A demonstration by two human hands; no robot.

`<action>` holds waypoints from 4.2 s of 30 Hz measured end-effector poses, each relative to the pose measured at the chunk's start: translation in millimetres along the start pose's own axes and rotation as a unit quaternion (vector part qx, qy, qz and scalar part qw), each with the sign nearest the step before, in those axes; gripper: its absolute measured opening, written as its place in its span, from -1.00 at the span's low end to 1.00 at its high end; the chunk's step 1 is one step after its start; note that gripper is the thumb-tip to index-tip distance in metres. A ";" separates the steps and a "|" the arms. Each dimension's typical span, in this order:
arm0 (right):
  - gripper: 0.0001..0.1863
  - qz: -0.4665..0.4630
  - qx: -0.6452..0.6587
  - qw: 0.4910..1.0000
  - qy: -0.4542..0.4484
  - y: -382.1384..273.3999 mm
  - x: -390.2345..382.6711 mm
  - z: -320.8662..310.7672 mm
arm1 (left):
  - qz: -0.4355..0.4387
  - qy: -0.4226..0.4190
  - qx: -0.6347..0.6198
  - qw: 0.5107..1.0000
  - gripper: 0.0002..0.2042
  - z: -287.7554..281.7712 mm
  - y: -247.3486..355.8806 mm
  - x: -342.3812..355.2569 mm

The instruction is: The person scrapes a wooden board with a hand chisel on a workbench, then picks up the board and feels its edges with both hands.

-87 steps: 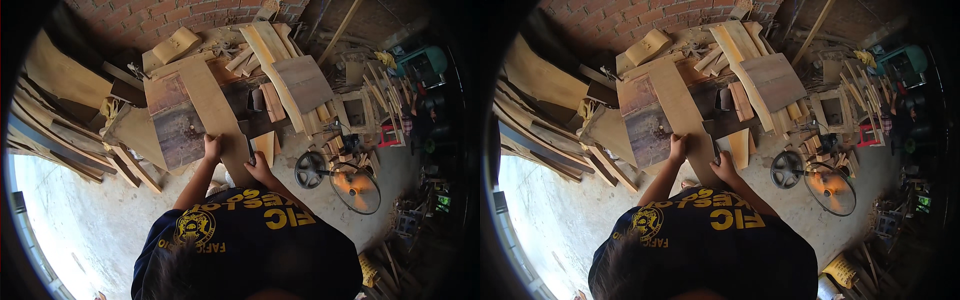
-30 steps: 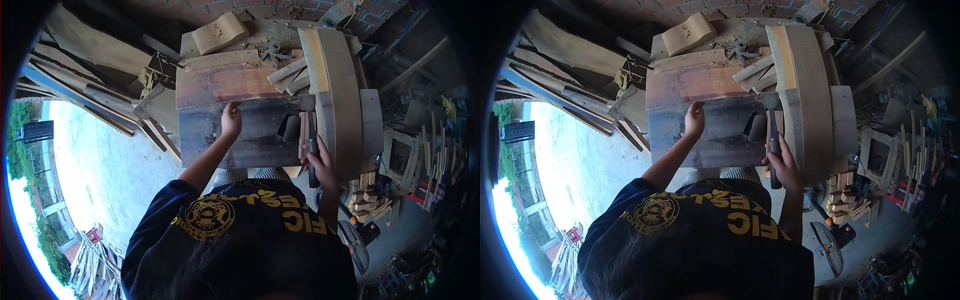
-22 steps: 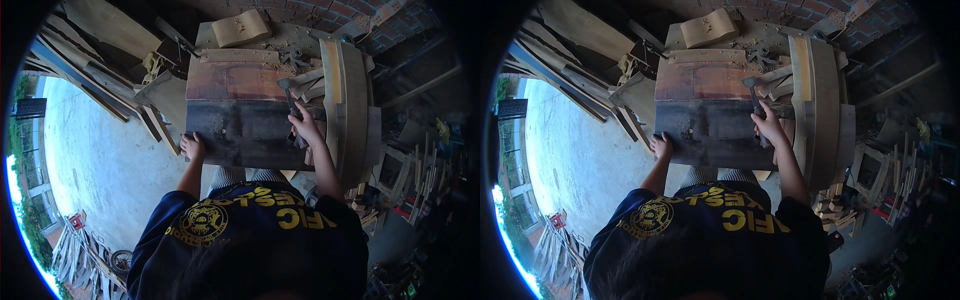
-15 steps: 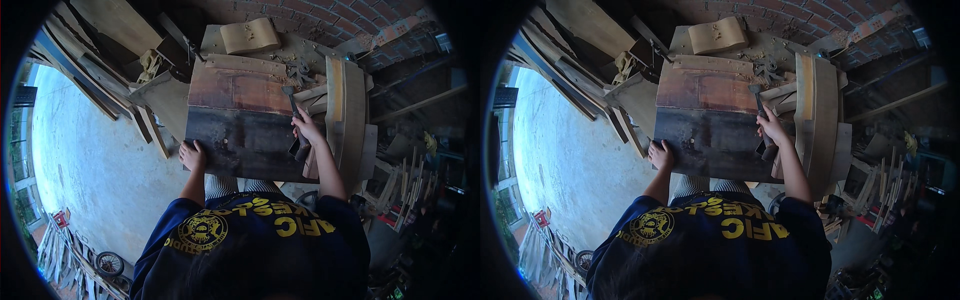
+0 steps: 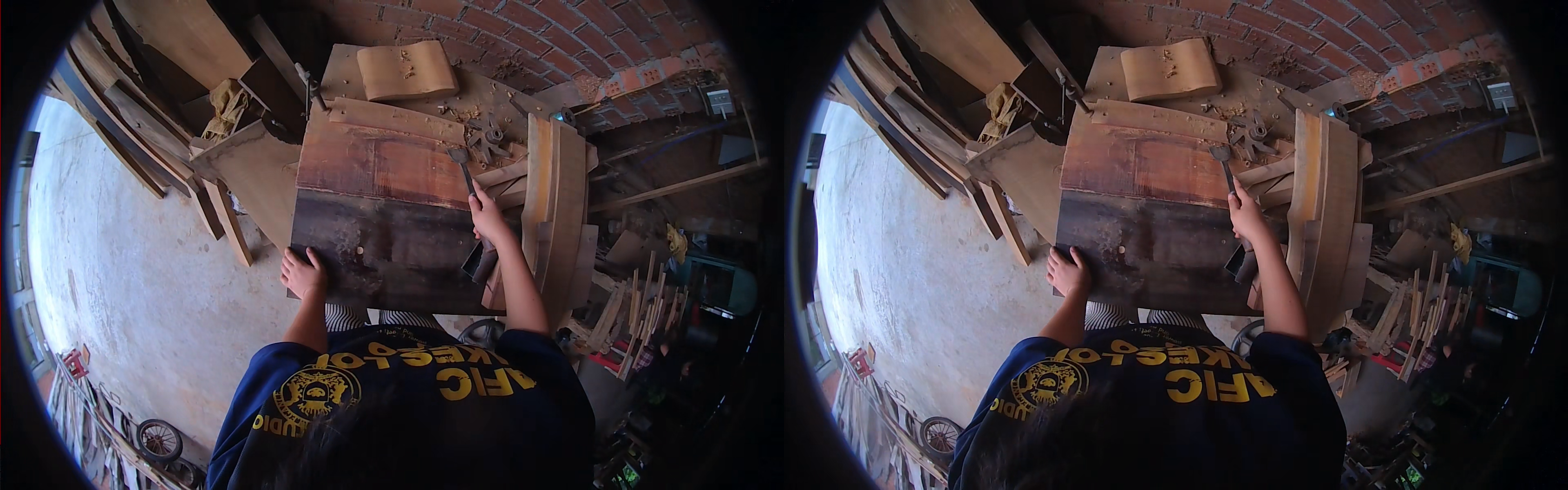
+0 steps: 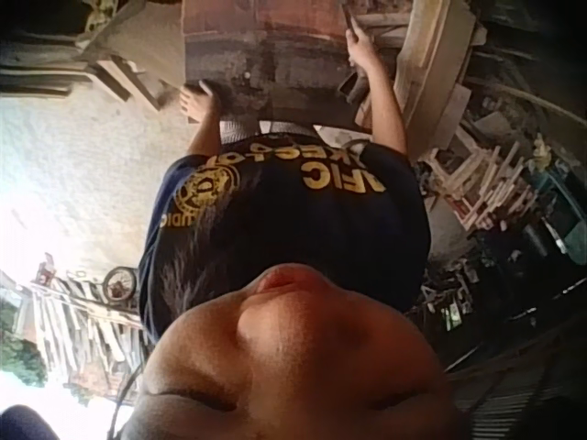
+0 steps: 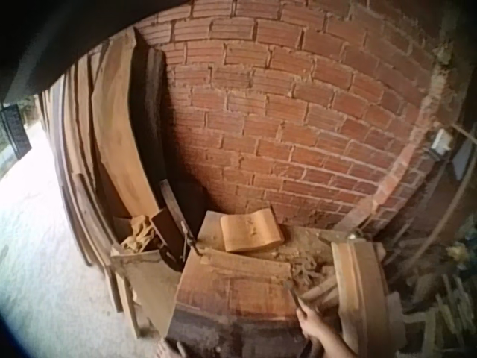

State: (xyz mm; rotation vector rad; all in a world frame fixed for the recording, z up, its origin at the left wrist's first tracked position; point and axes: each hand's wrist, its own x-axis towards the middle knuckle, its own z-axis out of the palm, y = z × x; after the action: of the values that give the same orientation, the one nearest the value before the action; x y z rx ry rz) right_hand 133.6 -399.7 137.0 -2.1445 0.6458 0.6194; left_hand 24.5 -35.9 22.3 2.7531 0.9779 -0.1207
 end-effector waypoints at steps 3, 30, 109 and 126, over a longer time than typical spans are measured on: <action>-0.47 -0.012 -0.012 1.000 0.001 2.5 -0.7 4.7 | 0.000 0.003 0.012 1.000 -0.37 1.4 -0.4 -0.1; -0.69 -0.141 -0.425 0.891 0.075 15.2 11.2 -71.6 | -0.003 -0.003 -0.001 1.000 -0.37 -0.4 0.8 0.4; -0.70 0.125 0.210 0.949 -0.200 -8.0 -153.0 130.3 | -0.001 -0.012 -0.066 0.998 -0.41 -5.1 -1.7 0.4; -0.63 0.212 0.161 0.956 -0.121 -25.1 -215.0 182.2 | 0.010 -0.035 -0.159 0.987 -0.40 -7.8 -9.8 3.4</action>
State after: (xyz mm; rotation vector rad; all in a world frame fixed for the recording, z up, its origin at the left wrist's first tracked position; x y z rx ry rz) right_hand -50.5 -189.4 180.6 -1.6049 1.0035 0.9208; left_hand 21.0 -24.6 27.7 2.4495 0.8670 -0.0514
